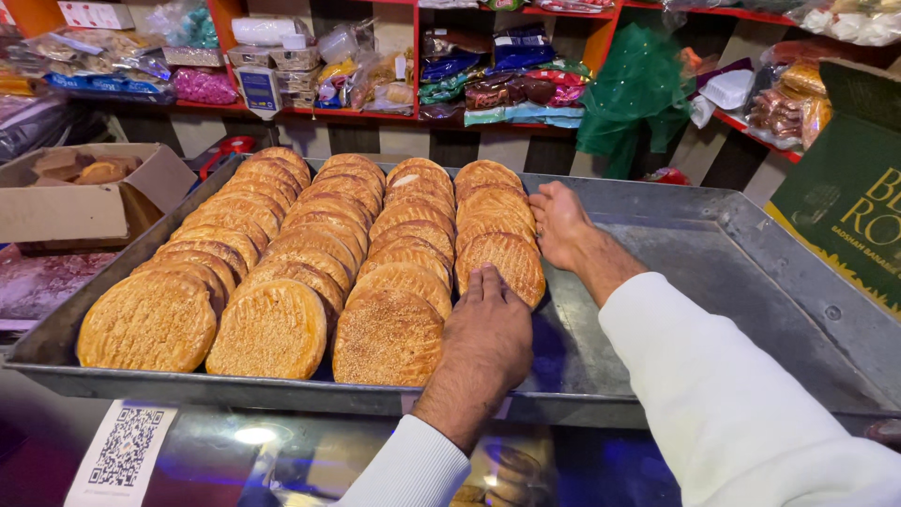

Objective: The person organizes sesame-topped bread on metal trays by picking up individual pieces, turning them over, and placing them in rows.

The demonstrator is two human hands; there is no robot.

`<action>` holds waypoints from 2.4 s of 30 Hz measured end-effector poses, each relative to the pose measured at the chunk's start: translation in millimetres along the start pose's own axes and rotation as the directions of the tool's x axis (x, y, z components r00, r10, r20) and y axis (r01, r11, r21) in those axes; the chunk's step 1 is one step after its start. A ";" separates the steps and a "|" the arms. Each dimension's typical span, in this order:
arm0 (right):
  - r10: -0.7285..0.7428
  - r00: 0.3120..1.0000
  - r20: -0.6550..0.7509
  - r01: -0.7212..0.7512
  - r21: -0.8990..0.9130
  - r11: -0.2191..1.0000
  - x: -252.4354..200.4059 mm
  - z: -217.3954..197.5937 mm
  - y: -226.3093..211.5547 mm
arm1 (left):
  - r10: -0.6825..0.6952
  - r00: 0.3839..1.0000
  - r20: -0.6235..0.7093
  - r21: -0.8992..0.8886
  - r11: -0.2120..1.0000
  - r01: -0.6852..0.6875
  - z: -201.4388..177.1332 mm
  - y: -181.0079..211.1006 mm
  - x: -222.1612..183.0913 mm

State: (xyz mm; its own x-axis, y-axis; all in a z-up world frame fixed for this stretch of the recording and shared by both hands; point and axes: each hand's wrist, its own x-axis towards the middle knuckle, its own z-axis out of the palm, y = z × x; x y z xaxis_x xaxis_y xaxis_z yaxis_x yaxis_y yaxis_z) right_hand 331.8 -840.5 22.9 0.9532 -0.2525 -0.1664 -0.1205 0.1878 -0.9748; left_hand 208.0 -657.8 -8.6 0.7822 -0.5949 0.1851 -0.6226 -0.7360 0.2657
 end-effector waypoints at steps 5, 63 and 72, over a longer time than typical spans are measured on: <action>0.036 0.990 -0.134 -0.041 -0.040 0.998 47.5 -31.2 16.2 | -0.001 1.000 0.000 0.019 1.000 0.001 3.5 -1.6 4.4; 0.003 0.988 -0.151 -0.066 -0.410 0.910 -53.2 -41.0 65.5 | 0.029 0.886 0.463 -0.072 0.997 0.005 -42.7 6.3 -27.9; -0.007 0.988 -0.155 -0.063 -0.441 0.895 -71.3 -33.9 55.6 | 0.001 0.884 0.468 -0.082 0.996 0.042 -27.7 -2.2 -25.3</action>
State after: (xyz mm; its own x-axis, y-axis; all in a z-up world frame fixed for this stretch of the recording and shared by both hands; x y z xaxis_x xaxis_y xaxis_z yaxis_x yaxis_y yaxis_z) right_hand 247.7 -844.2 -24.4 0.8996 -0.3976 -0.1807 -0.2900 -0.2345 -0.9279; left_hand 190.2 -632.2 12.3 0.6806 -0.6776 -0.2786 -0.5852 -0.7316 0.3498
